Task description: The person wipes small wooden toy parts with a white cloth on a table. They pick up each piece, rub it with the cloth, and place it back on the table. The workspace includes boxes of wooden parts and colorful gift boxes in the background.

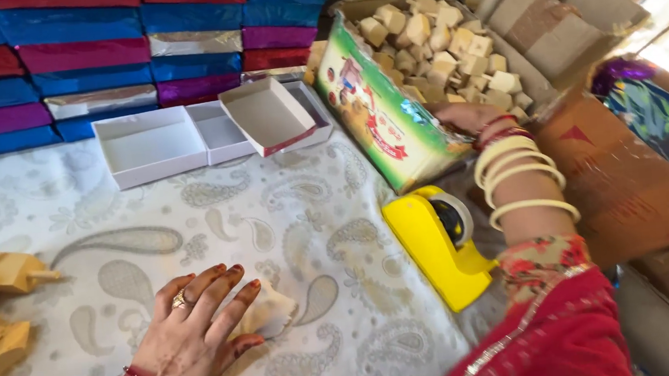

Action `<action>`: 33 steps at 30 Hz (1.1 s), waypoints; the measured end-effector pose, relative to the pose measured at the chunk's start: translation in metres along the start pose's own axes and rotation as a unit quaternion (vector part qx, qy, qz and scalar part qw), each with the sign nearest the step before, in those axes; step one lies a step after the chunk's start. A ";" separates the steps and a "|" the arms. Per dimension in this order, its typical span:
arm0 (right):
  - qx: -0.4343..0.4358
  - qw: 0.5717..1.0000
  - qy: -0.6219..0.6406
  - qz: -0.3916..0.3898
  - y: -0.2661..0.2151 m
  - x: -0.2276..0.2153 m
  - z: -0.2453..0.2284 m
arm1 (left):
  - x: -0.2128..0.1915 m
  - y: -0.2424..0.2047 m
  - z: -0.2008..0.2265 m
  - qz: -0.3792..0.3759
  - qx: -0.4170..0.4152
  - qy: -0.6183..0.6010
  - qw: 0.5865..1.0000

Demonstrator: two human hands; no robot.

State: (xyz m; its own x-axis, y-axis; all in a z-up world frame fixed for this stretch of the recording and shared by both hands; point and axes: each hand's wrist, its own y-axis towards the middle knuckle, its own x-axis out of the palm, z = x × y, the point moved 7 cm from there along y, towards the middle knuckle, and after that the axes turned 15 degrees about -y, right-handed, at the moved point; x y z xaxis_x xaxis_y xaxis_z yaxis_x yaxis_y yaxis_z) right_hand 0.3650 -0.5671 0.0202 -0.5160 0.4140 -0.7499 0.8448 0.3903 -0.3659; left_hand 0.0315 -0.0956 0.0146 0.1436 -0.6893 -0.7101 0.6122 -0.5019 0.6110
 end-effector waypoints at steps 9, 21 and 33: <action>0.095 0.951 -0.294 0.005 -0.002 -0.006 0.012 | 0.005 -0.008 -0.029 0.001 -0.093 -0.026 0.995; 0.111 0.946 -0.303 0.013 0.003 -0.016 0.050 | 0.016 -0.011 -0.040 -0.040 -0.114 -0.037 0.992; -0.212 0.849 0.064 0.479 -0.130 -0.032 -0.127 | 0.023 -0.020 -0.073 -0.050 -0.203 -0.072 0.975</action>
State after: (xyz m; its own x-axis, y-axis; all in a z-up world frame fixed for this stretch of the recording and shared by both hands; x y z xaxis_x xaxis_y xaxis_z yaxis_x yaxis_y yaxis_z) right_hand 0.2541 -0.5262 0.1620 0.3463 0.7839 -0.5153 0.7726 0.0733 0.6307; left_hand 0.0790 -0.0629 -0.0394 -0.0254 -0.7279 -0.6853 0.8796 -0.3420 0.3307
